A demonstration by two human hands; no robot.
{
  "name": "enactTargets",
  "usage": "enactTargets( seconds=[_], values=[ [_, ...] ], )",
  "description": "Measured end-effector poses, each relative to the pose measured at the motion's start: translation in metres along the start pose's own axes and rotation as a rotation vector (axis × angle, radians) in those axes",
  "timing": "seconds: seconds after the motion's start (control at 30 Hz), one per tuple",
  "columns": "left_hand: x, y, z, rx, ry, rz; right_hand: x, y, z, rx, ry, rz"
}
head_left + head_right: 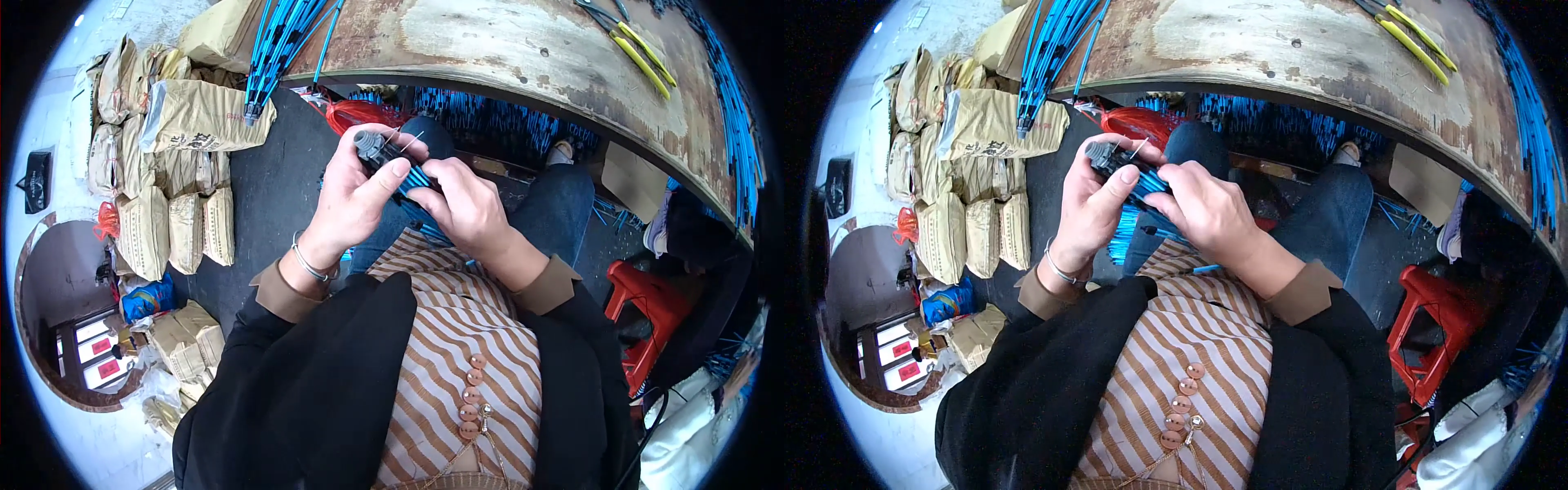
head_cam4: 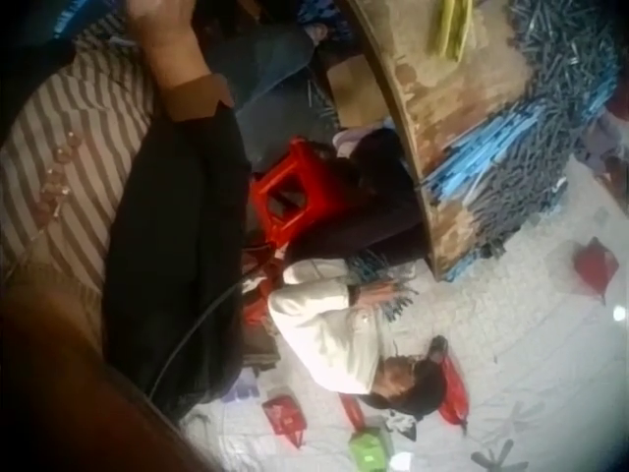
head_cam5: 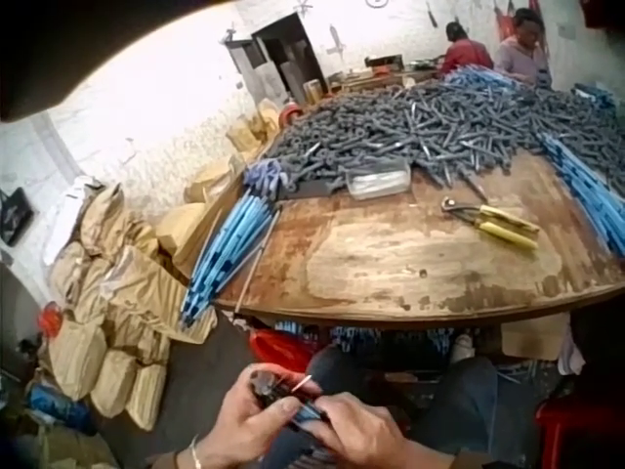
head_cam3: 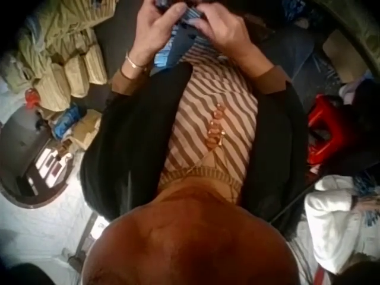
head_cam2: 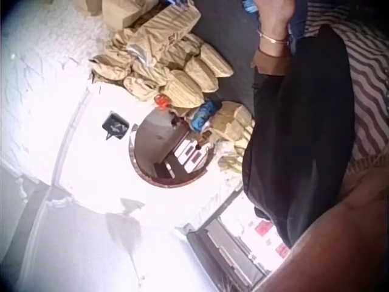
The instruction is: Assembling industrial components by gathering blue rods and inserting them into a black housing, then using pliers to secure the assembly.
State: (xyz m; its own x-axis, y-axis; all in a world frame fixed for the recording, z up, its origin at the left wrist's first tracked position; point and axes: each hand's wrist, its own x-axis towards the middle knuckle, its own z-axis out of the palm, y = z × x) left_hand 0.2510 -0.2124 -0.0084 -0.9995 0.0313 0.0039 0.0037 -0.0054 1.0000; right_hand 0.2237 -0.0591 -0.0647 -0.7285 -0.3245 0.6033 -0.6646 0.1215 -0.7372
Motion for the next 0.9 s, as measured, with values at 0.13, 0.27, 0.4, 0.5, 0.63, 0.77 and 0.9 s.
enactTargets(
  seconds=[0.13,0.27,0.4,0.5,0.63,0.77,0.9],
  values=[
    [0.0,0.005,-0.003,-0.051,-0.094,0.053,-0.002,0.001,-0.001,0.089,0.005,-0.012],
    [-0.002,0.008,-0.01,-0.05,-0.173,0.1,0.009,0.0,-0.013,0.137,-0.136,0.049],
    [-0.001,0.008,-0.019,-0.023,-0.237,0.133,0.019,0.002,-0.014,0.181,-0.311,0.132],
    [0.001,0.008,-0.026,0.018,-0.282,0.151,0.023,0.005,-0.01,0.272,-0.4,0.165],
    [0.003,0.005,-0.018,0.002,-0.15,0.177,0.019,0.003,0.005,0.125,-0.222,0.09],
    [0.006,0.003,-0.004,-0.023,-0.002,0.147,0.016,-0.009,0.01,-0.028,-0.139,0.087],
    [0.01,0.002,0.008,-0.041,0.123,0.109,0.012,-0.021,0.006,-0.172,-0.131,0.128]
  ],
)
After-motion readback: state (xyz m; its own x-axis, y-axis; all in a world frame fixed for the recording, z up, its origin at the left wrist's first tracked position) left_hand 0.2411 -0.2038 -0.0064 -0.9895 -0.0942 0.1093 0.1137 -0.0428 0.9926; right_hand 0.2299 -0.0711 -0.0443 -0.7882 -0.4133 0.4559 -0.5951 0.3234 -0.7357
